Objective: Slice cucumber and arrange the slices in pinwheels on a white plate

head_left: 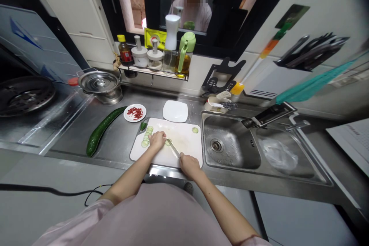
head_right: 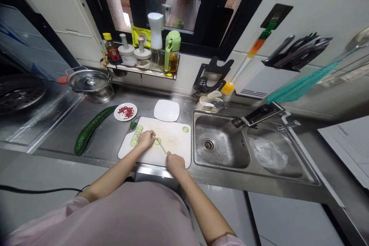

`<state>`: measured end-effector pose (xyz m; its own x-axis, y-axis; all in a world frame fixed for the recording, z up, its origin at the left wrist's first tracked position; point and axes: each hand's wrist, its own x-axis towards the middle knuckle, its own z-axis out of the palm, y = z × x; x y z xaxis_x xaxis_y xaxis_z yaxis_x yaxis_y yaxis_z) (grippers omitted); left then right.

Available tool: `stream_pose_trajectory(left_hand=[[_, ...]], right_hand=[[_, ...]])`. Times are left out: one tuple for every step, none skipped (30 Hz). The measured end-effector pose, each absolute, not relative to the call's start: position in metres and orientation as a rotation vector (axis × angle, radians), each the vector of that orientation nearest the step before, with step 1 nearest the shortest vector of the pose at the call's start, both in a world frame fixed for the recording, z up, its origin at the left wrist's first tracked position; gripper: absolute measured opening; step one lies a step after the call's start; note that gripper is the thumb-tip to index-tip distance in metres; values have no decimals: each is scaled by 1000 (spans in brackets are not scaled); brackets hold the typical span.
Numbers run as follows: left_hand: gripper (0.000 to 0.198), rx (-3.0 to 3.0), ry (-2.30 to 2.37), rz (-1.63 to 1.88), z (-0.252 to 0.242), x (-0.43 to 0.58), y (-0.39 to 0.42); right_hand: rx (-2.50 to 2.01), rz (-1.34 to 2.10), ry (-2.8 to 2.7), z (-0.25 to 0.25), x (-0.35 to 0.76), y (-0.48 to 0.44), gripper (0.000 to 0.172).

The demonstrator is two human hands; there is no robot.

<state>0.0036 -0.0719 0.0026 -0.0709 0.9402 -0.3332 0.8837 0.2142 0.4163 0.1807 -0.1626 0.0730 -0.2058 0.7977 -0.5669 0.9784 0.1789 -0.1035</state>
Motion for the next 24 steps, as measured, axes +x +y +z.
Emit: stream_pose_trajectory(left_hand=[[17, 1681, 1964, 140, 2, 3, -72], [17, 1680, 1964, 140, 1, 3, -71], [17, 1680, 1964, 140, 1, 3, -71], [17, 1678, 1966, 141, 0, 3, -71], [17, 1678, 1967, 140, -1, 3, -71], [17, 1678, 1969, 140, -1, 3, -70], [17, 1678, 1970, 141, -2, 3, -70], [17, 1680, 1971, 141, -2, 3, -70], [17, 1682, 1971, 142, -3, 3, -70], [17, 1684, 1970, 143, -3, 3, -70], [17, 1686, 1968, 144, -3, 3, -70], [17, 1686, 1967, 145, -3, 3, -71], [17, 1687, 1965, 145, -3, 2, -71], [17, 1687, 1963, 146, -3, 2, -71], [17, 1687, 1961, 147, -3, 2, -71], [17, 1686, 1959, 149, -3, 2, -71], [17, 1685, 1958, 150, -3, 2, -71], [17, 1683, 1957, 151, -3, 2, -71], [17, 1680, 1957, 154, -2, 2, -70], [17, 1678, 1956, 156, -2, 2, -70], [17, 1677, 1954, 157, -2, 2, -70], [17, 1676, 1953, 156, -2, 2, -70], [17, 1676, 1952, 155, -3, 2, -70], [17, 1676, 1952, 152, -3, 2, -69]], right_hand=[[1677, -639, 2081, 73, 181, -163, 34], [1680, -640, 2082, 72, 181, -162, 34], [1683, -642, 2082, 72, 181, -162, 33], [1685, -644, 2078, 72, 181, -162, 34], [1685, -647, 2073, 72, 181, -162, 34], [1684, -648, 2069, 72, 180, -162, 34], [1682, -648, 2066, 72, 180, -162, 35], [1681, -648, 2064, 72, 180, -162, 35], [1682, -648, 2063, 73, 180, -162, 35], [1684, -648, 2062, 73, 180, -163, 35], [1686, -647, 2061, 73, 180, -163, 35], [1685, -646, 2062, 73, 181, -163, 35], [1684, -645, 2062, 74, 181, -164, 35], [1681, -646, 2064, 74, 181, -165, 35], [1677, -648, 2063, 73, 182, -165, 35], [1673, -652, 2061, 73, 183, -166, 35], [1671, -657, 2056, 73, 184, -167, 34], [1671, -662, 2048, 72, 185, -168, 34], [1673, -667, 2040, 72, 186, -169, 34], [1676, -671, 2034, 72, 187, -170, 34], [1680, -674, 2030, 71, 188, -171, 34], [1685, -676, 2029, 71, 188, -171, 33], [1687, -677, 2031, 71, 188, -171, 33], [1688, -676, 2033, 71, 188, -171, 33]])
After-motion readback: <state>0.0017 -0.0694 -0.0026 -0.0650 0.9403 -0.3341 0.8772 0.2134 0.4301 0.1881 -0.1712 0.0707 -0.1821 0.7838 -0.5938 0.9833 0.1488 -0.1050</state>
